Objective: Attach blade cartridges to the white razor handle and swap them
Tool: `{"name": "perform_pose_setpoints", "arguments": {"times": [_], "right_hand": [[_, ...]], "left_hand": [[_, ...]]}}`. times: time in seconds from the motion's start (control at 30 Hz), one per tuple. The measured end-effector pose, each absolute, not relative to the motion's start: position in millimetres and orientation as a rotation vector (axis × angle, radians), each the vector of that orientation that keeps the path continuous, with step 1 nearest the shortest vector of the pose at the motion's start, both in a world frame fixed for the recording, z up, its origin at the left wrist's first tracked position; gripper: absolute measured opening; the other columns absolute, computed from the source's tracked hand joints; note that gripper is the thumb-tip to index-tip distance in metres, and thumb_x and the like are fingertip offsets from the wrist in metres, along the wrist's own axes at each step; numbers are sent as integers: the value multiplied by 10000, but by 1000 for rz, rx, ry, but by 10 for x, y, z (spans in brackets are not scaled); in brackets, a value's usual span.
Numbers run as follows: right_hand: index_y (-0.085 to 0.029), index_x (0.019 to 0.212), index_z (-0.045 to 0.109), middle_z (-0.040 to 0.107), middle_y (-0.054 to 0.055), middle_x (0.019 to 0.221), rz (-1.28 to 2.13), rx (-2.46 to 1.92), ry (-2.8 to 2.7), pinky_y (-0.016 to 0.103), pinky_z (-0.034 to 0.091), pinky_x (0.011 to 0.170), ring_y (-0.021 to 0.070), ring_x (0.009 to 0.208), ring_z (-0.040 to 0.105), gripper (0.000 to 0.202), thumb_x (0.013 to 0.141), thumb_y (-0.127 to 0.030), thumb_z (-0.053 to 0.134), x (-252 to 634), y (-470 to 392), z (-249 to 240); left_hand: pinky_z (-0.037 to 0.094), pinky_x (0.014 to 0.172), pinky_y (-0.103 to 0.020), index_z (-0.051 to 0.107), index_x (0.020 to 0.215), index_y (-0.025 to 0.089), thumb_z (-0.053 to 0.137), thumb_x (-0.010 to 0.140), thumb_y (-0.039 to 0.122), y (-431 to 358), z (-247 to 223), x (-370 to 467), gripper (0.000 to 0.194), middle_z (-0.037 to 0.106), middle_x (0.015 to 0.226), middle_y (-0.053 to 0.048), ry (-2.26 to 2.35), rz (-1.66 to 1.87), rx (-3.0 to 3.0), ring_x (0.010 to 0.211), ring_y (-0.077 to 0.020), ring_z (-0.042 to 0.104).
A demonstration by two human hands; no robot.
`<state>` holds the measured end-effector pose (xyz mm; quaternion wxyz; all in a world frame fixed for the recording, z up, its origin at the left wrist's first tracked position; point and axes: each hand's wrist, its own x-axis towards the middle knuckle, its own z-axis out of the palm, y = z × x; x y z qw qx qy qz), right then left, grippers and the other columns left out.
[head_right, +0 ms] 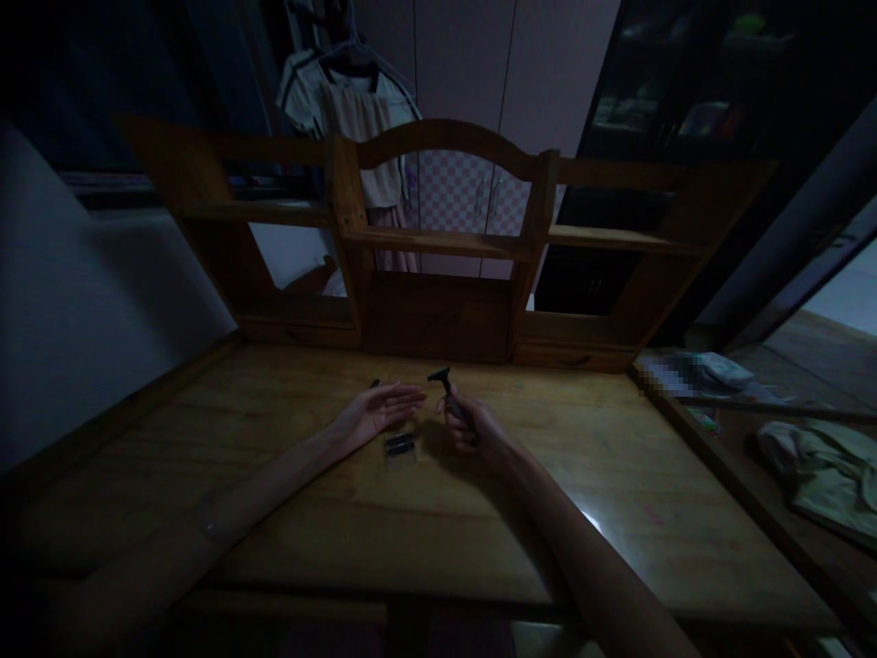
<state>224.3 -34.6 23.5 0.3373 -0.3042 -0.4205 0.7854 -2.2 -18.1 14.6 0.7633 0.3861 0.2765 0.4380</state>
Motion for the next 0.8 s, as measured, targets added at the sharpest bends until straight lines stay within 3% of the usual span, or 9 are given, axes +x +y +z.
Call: {"name": "perform_pose_setpoints", "arguments": {"times": [0.23, 0.47, 0.7, 0.8], "right_hand": [[-152, 837, 560, 215, -96, 510, 2091, -825, -1166, 170, 148, 314, 46, 376, 115, 363, 885, -500, 466, 2247, -373, 245], [-136, 859, 576, 272, -82, 546, 2013, -852, -1313, 172, 138, 339, 43, 406, 148, 372, 874, -498, 492, 2173, -434, 217], [-165, 846, 533, 379, -70, 563, 1831, -802, -1428, 177, 151, 351, 39, 396, 244, 220, 818, -370, 605, 2210, -353, 157], [-166, 882, 533, 424, -66, 562, 1694, -836, -1457, 174, 189, 360, 46, 397, 286, 243, 819, -394, 589, 2219, -310, 133]], "left_hand": [[477, 907, -368, 654, 1074, 128, 688, 761, 356, -268, 240, 68, 389, 680, 1068, -125, 842, 1113, 1321, 950, -222, 648], [514, 778, -281, 707, 915, 185, 688, 753, 364, -382, 306, 105, 242, 629, 995, -67, 984, 1260, 1867, 919, -185, 602], [497, 718, -263, 687, 841, 177, 675, 763, 387, -346, 272, 65, 224, 591, 915, -56, 1071, 1308, 1967, 798, -150, 584], [484, 759, -268, 673, 908, 181, 692, 745, 392, -311, 262, 48, 267, 605, 925, -53, 1081, 1313, 1945, 823, -156, 585]]}}
